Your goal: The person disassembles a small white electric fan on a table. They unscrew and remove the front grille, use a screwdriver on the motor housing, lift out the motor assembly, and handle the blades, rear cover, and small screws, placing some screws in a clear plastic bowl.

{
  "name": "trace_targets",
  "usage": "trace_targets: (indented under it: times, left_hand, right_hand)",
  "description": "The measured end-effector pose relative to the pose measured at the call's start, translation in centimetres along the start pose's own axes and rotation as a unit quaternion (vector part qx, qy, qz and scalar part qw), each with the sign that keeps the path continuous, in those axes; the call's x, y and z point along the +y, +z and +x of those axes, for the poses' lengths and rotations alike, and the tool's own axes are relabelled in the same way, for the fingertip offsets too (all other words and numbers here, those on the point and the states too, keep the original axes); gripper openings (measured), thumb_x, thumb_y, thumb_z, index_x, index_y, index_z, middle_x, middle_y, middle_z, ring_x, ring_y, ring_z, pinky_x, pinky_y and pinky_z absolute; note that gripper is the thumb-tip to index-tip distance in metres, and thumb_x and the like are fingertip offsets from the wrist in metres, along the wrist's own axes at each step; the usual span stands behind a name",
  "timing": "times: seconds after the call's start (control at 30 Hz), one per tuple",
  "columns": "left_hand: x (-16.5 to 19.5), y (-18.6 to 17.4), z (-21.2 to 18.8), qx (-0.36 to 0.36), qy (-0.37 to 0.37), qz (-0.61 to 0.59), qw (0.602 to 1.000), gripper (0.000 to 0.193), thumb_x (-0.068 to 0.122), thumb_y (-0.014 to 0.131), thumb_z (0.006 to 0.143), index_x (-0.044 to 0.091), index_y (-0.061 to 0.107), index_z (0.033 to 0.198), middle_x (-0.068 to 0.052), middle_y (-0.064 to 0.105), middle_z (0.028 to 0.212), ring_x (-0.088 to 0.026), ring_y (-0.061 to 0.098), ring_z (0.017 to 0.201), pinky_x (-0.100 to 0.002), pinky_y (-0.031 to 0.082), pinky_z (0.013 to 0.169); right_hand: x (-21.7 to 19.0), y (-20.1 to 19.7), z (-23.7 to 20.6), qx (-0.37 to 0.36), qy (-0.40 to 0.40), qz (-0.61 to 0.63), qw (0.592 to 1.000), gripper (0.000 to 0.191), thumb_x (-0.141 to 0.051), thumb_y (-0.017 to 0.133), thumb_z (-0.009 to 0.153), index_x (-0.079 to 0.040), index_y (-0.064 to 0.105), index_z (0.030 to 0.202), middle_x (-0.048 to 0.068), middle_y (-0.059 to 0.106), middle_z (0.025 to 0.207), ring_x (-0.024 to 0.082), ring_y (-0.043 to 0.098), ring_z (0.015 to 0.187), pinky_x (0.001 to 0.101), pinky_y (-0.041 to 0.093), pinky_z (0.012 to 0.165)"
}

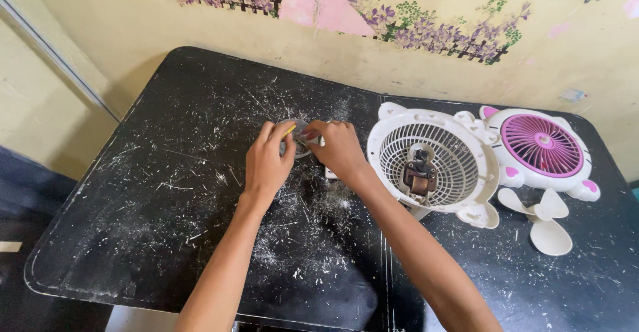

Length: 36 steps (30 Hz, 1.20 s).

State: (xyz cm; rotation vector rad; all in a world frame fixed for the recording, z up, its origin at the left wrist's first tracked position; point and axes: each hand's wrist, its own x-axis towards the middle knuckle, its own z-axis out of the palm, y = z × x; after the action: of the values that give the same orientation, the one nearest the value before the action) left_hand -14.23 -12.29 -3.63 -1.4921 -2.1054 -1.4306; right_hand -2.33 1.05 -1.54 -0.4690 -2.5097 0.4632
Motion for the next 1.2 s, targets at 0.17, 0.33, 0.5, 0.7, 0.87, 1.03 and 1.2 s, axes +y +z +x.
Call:
trace_targets:
  times: [0.17,0.33,0.5,0.7,0.87,1.03,1.2]
  left_hand:
    - [1.8,1.0,0.5,0.002,0.035,-0.074,0.997,0.03,0.007,0.06,0.099,0.008,0.067,0.129,-0.014,0.061,0.112,-0.031,0.072,0.09,-0.038,0.059,0.073]
    - [4.9,3.2,2.1,-0.08,0.011,-0.181,0.98,0.038,0.002,0.062,0.096,0.009,0.069,0.133,-0.012,0.056,0.108,-0.022,0.063,0.079,-0.032,0.054,0.068]
    - [8.5,7.9,3.8,-0.135,0.032,-0.276,0.951,0.029,0.004,0.073,0.092,0.007,0.074,0.122,-0.007,0.063,0.098,-0.014,0.064,0.082,-0.027,0.056,0.072]
    - [11.6,14.3,3.9,-0.175,0.014,-0.399,0.9,0.027,0.0,0.079,0.083,0.001,0.068,0.107,-0.005,0.073,0.103,-0.012,0.069,0.094,-0.028,0.059,0.078]
    - [12.2,17.5,2.9,-0.221,-0.038,-0.47,0.854,0.026,0.001,0.078,0.085,0.001,0.066,0.108,-0.006,0.072,0.104,-0.01,0.07,0.096,-0.026,0.061,0.081]
    - [12.3,17.7,2.4,-0.229,-0.038,-0.44,0.868,0.018,0.006,0.07,0.095,0.001,0.061,0.11,-0.008,0.072,0.104,-0.012,0.071,0.095,-0.027,0.061,0.076]
    - [13.0,16.2,2.7,-0.306,-0.039,-0.321,0.896,0.016,0.013,0.065,0.098,0.003,0.055,0.107,-0.012,0.074,0.094,-0.018,0.076,0.087,-0.031,0.06,0.074]
  right_hand:
    - [0.6,-3.4,-1.4,0.035,0.002,0.024,0.999,0.027,-0.008,0.076,0.079,-0.007,0.075,0.106,0.011,0.077,0.106,0.035,0.068,0.106,0.0448,0.052,0.094]
    - [2.2,-8.6,-4.2,0.065,0.057,0.018,0.996,0.027,-0.008,0.077,0.081,-0.007,0.076,0.108,0.014,0.074,0.113,0.036,0.062,0.113,0.0442,0.048,0.099]
    - [5.7,-13.6,-7.8,0.099,0.126,-0.015,0.987,0.03,-0.011,0.079,0.08,-0.009,0.076,0.11,0.014,0.071,0.117,0.034,0.06,0.118,0.0434,0.046,0.104]
    - [9.8,-16.9,-11.9,0.103,0.186,-0.067,0.975,0.033,-0.014,0.083,0.079,-0.01,0.075,0.111,0.011,0.07,0.12,0.034,0.053,0.125,0.0455,0.041,0.108]
    - [11.2,-16.2,-13.7,0.104,0.212,-0.156,0.959,0.042,-0.013,0.086,0.072,-0.018,0.076,0.113,0.007,0.063,0.135,0.035,0.043,0.136,0.0575,0.029,0.109]
    - [12.1,-15.5,-14.2,0.113,0.252,-0.172,0.946,0.048,-0.009,0.084,0.07,-0.022,0.076,0.115,0.007,0.053,0.149,0.039,0.033,0.144,0.0644,0.029,0.109]
    - [12.9,-15.0,-14.2,0.08,0.264,-0.144,0.95,0.049,-0.014,0.086,0.071,-0.019,0.075,0.117,0.006,0.058,0.145,0.041,0.034,0.145,0.0575,0.036,0.116]
